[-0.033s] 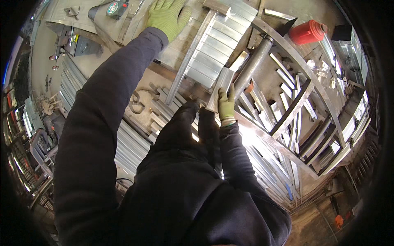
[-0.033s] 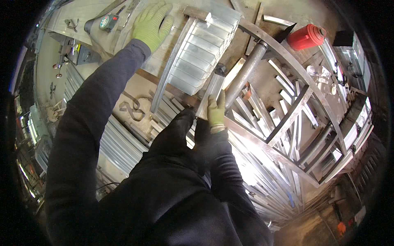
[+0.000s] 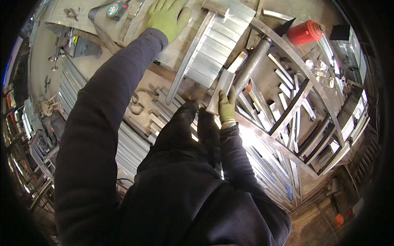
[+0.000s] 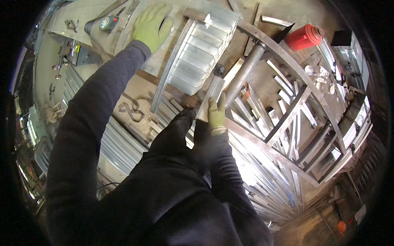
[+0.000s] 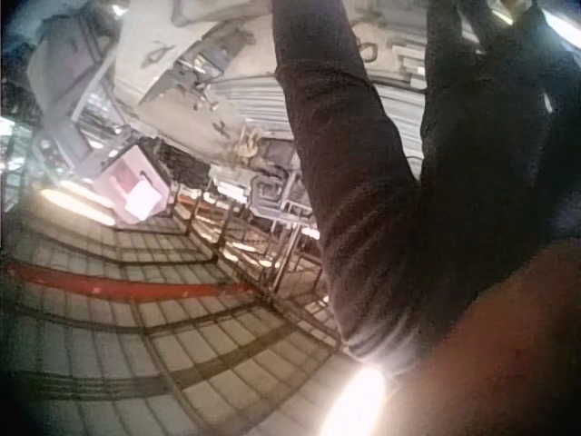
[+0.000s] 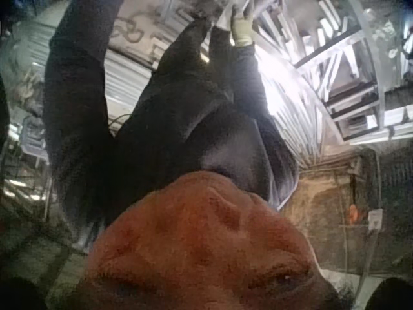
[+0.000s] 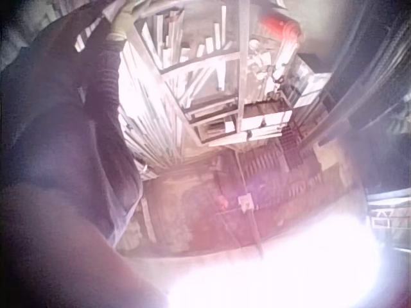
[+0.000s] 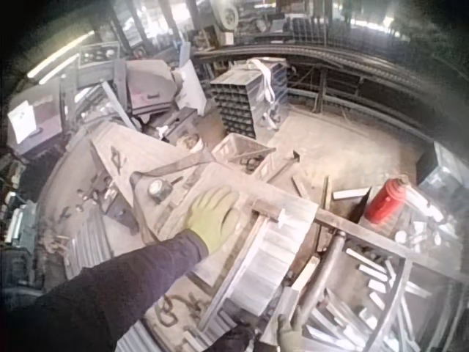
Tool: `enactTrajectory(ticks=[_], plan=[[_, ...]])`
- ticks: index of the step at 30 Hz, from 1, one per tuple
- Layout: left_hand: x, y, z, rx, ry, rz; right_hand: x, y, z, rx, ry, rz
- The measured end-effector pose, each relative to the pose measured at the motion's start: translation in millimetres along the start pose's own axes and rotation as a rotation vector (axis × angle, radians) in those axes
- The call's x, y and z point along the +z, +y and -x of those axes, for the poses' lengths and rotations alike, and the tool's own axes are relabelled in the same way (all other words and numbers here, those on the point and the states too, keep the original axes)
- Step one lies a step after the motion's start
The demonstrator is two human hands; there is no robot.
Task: The person handles a stack of metal sheets, places one on a workbench, and uses a tape measure to measure its length. The person then walks through the workshop and returns to the workbench.
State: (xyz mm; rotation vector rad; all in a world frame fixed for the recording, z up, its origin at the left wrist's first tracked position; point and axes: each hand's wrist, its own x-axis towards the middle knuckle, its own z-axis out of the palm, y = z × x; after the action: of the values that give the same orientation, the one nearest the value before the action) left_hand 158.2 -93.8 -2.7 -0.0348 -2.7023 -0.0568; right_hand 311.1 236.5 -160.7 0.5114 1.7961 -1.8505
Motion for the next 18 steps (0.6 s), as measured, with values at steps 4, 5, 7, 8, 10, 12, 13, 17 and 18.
enactTrajectory(ticks=[4,5,7,8,10,12,13,17,18], plan=[[12.2,-6.5,2.0,0.009,-0.009,-0.06,-41.9,-13.6,27.9,-0.086,-0.094,0.079],[14.7,-6.4,3.4,-0.006,-0.013,-0.053,-51.4,-15.6,34.7,-0.101,-0.11,0.098],[18.4,-5.7,4.1,-0.043,-0.026,-0.055,-73.8,-18.0,51.1,0.022,-0.112,0.149],[19.4,-4.8,4.5,-0.057,-0.026,-0.061,-86.0,-17.0,59.3,0.061,-0.114,0.224],[21.2,-3.3,4.3,-0.078,-0.026,-0.077,-108.0,-6.7,74.8,0.165,-0.153,0.196],[21.9,-2.4,4.1,-0.091,-0.027,-0.062,-128.6,13.1,90.2,0.082,-0.093,0.324],[21.8,-2.0,4.4,-0.097,-0.024,-0.055,-140.6,22.7,97.9,0.045,-0.121,0.346],[19.9,-1.4,4.4,-0.108,-0.021,-0.035,-168.3,64.5,115.8,0.069,-0.068,0.423],[19.6,-1.5,4.7,-0.107,-0.027,-0.029,-173.0,74.2,118.0,0.039,-0.064,0.446]])
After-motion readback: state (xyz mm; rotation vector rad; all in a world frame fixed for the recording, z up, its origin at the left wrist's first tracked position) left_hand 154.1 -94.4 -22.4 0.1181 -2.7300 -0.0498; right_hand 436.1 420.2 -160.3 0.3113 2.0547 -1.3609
